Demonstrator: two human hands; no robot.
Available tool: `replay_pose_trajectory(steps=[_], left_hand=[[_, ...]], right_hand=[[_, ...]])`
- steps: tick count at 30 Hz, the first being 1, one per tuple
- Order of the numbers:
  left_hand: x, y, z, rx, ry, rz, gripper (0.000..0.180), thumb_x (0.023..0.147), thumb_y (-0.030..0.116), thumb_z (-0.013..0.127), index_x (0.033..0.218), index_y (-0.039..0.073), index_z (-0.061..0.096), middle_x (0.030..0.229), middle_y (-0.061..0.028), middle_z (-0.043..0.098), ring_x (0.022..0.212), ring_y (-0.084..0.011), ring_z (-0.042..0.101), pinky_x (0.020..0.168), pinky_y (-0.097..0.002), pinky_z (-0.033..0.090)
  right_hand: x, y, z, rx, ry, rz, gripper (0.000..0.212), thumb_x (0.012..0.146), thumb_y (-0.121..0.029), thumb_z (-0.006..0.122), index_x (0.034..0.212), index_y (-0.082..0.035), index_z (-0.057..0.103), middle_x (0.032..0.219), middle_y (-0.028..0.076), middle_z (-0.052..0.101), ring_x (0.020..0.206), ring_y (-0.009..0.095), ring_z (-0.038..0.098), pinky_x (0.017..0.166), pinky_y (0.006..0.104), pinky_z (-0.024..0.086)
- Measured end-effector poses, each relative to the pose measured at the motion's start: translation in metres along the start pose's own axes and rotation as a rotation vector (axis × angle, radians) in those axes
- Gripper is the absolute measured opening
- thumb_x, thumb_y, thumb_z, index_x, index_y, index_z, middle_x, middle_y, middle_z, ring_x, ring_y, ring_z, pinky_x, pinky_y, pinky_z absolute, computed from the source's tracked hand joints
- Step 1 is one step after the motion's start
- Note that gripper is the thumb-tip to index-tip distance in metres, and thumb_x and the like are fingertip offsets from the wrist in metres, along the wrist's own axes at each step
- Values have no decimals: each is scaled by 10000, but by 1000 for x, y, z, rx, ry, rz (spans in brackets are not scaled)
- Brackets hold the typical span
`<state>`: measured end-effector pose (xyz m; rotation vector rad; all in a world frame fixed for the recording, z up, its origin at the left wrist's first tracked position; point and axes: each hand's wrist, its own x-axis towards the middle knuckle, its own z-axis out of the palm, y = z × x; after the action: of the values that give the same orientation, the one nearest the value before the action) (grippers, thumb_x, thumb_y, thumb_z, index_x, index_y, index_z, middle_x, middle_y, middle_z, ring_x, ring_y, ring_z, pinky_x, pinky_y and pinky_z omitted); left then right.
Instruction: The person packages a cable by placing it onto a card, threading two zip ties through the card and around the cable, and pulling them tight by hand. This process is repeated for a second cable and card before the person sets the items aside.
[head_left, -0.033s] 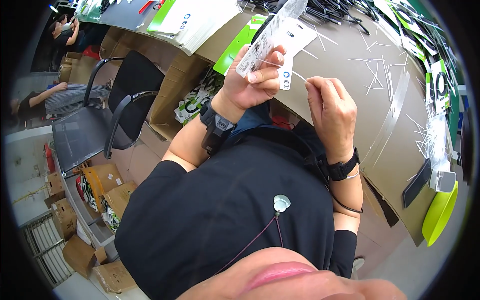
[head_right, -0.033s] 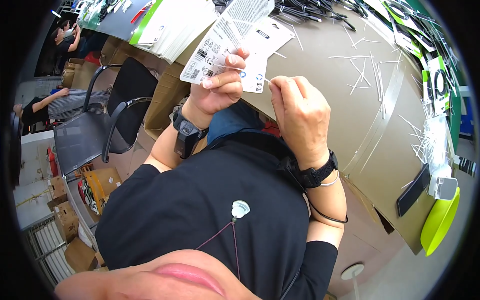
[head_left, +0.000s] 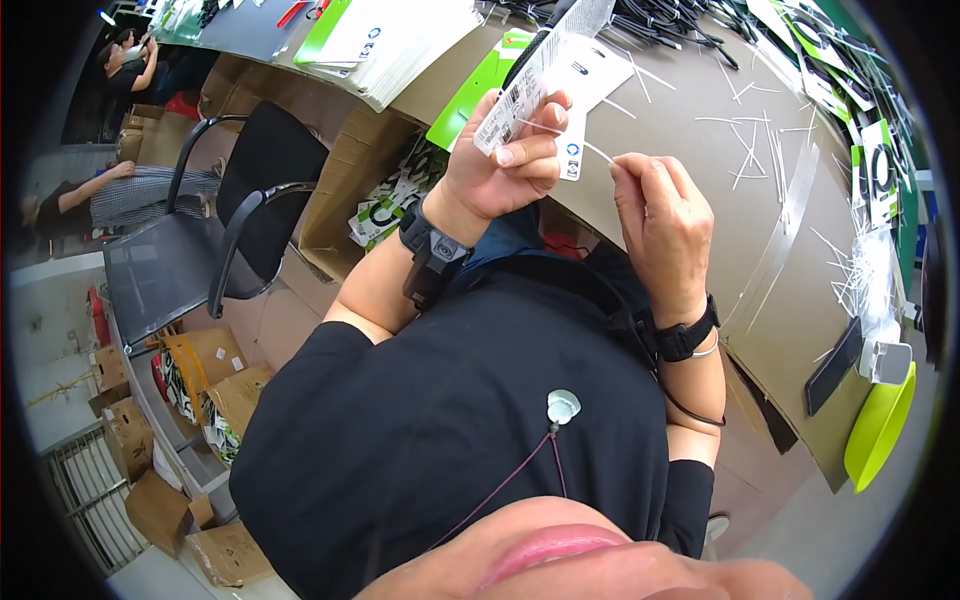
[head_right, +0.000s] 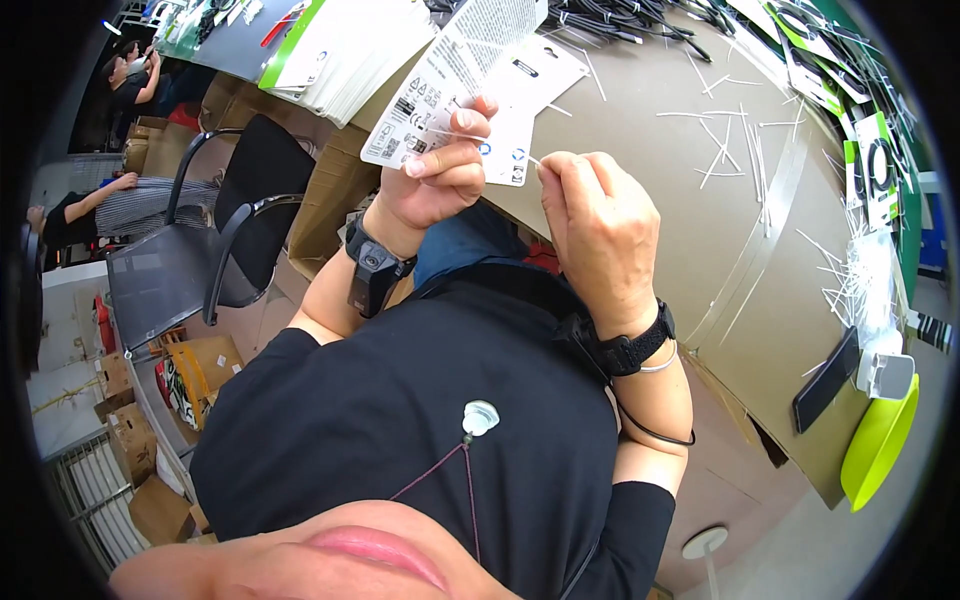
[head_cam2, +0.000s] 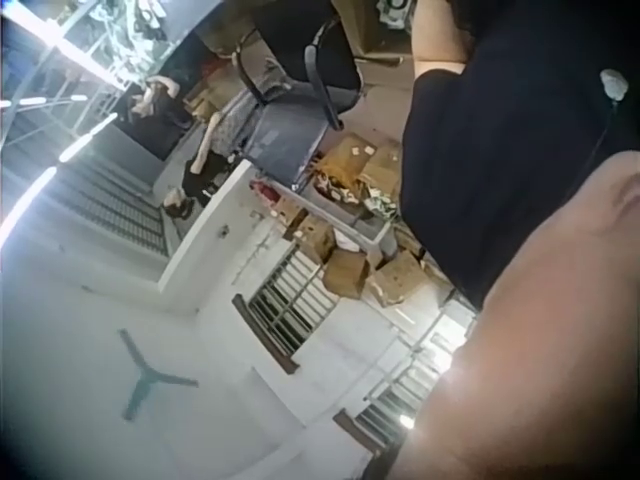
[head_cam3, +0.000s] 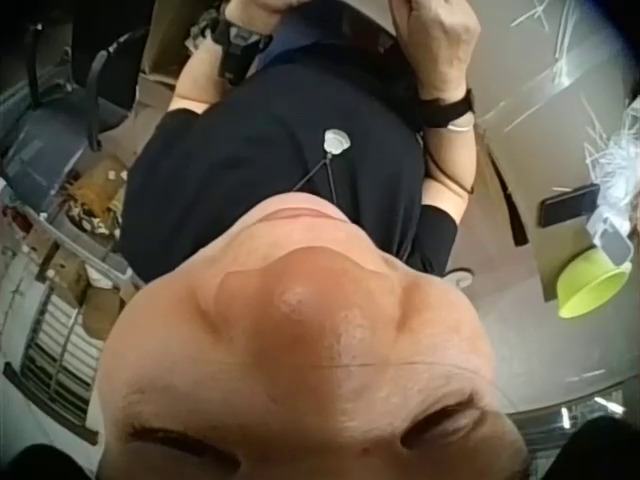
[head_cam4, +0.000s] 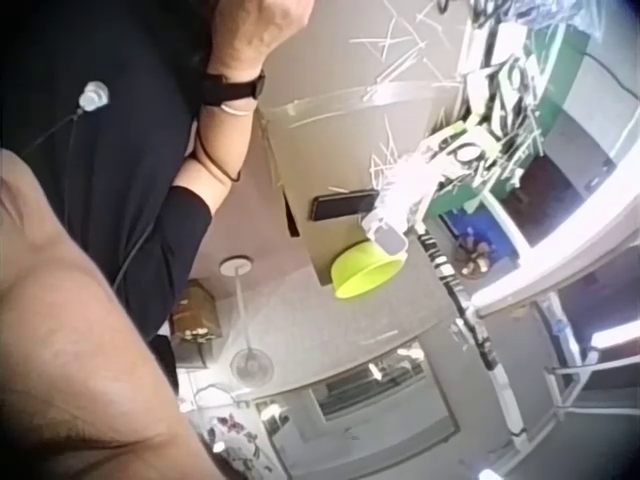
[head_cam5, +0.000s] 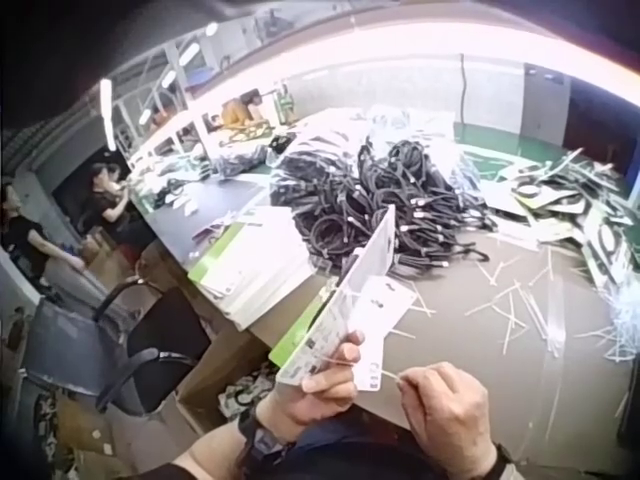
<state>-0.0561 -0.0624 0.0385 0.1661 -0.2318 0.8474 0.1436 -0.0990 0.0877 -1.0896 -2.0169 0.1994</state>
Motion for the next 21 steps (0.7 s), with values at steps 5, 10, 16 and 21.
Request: replay_pose_trajectory(steps=[5,10,16,21], left_hand=[[6,-10,-7,103,8,33,500,952,354,480,1272,-27,433,1058,-72,649,628,-76,581,580,-193,410],[17,-26,17,320,471,104,383,983,295,457,1268,41,423,1141,-94,614,824,-120,634,669,-246,506],[27,-18,22,771,468,305,338,987,217,472,1282,57,431,1170,-54,580,1050,-155,587,852,-326,512],[31,-27,10,1053,428,424,298,981,166,496,1260,70,448,1152,-43,576,1015,-122,573,886,-278,473]], right_hand=[[0,1,12,44,56,-19,82,811,-28,654,881,-32,612,774,94,596,662,256,591,609,326,481],[-5,10,16,122,110,11,120,791,-58,675,898,-59,621,798,83,598,706,268,593,638,341,485],[-3,26,7,122,416,42,181,757,-28,693,930,-49,645,829,86,610,740,263,588,657,343,491],[11,20,1,55,175,-133,181,786,-5,683,962,-21,647,874,93,625,784,223,604,693,325,502]])
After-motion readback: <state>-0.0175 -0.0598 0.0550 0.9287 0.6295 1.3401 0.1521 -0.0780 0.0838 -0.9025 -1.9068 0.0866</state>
